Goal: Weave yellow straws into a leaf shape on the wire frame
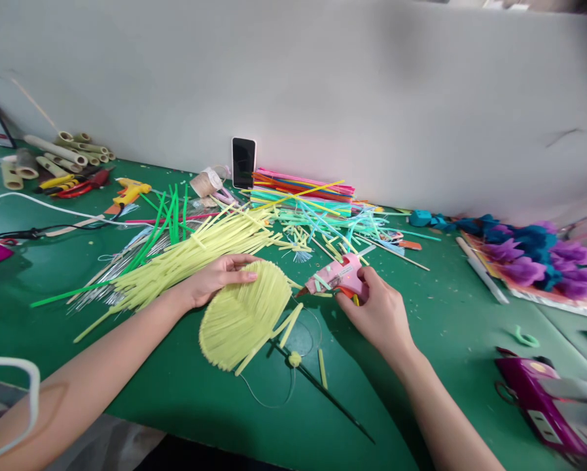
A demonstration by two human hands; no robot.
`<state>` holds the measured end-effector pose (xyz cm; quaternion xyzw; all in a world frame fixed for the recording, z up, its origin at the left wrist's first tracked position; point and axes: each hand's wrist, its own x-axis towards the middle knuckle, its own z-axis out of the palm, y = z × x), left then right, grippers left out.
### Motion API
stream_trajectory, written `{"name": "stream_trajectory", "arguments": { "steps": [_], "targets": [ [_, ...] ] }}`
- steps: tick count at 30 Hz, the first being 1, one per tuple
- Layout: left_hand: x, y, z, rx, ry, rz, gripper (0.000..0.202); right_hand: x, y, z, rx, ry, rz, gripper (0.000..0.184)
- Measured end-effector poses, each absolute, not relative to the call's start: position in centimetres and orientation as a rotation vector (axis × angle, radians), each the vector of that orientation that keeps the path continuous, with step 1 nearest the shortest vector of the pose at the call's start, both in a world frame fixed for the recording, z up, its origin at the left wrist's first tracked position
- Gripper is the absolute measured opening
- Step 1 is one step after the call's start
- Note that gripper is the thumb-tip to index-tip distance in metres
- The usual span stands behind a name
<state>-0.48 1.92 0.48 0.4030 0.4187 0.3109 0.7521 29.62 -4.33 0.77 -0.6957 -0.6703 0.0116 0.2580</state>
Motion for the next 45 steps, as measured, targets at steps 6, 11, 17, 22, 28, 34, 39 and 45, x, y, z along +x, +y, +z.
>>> {"name": "stream_trajectory", "arguments": {
  "steps": [6,11,17,22,28,34,39,45],
  "targets": [
    [-0.5,1.9,0.4,0.876,0.911,0.683,0.042,29.5,-4.4,0.8,-1.892,-1.811,0.037,0.027],
    [-0.5,2.0,0.4,0.876,0.913,0.683,0.043,29.5,-4.4,0.9,-1.875,-1.838,0.031,0.026],
    [-0.6,2.1,0.3,0.887,0.908,0.677,0.042,29.6,-4.4,0.8,-1.859,-1.833,0.026,0.026],
    [-0.5,2.0,0.4,0.879,0.918,0.677,0.043,29.7,-4.4,0.8,-1.879,-1.847,0.034,0.025],
    [-0.6,2.0,0.3,0.915,0.926,0.667,0.044,32.0,-3.3,0.8,-2.039,-1.717,-0.027,0.030],
    [-0.6,1.8,1.1,1.009,0.860,0.601,0.048,38.5,-2.3,-0.8,-2.326,-1.539,-0.332,0.039],
    [-0.4,1.2,1.8,1.148,0.868,0.510,0.042,41.5,-2.8,-1.5,-2.568,-1.326,-0.314,0.059],
    [0.4,0.6,1.4,1.055,0.945,0.520,0.037,33.8,-4.2,1.5,-1.824,-1.751,-0.264,0.033]
  ]
}}
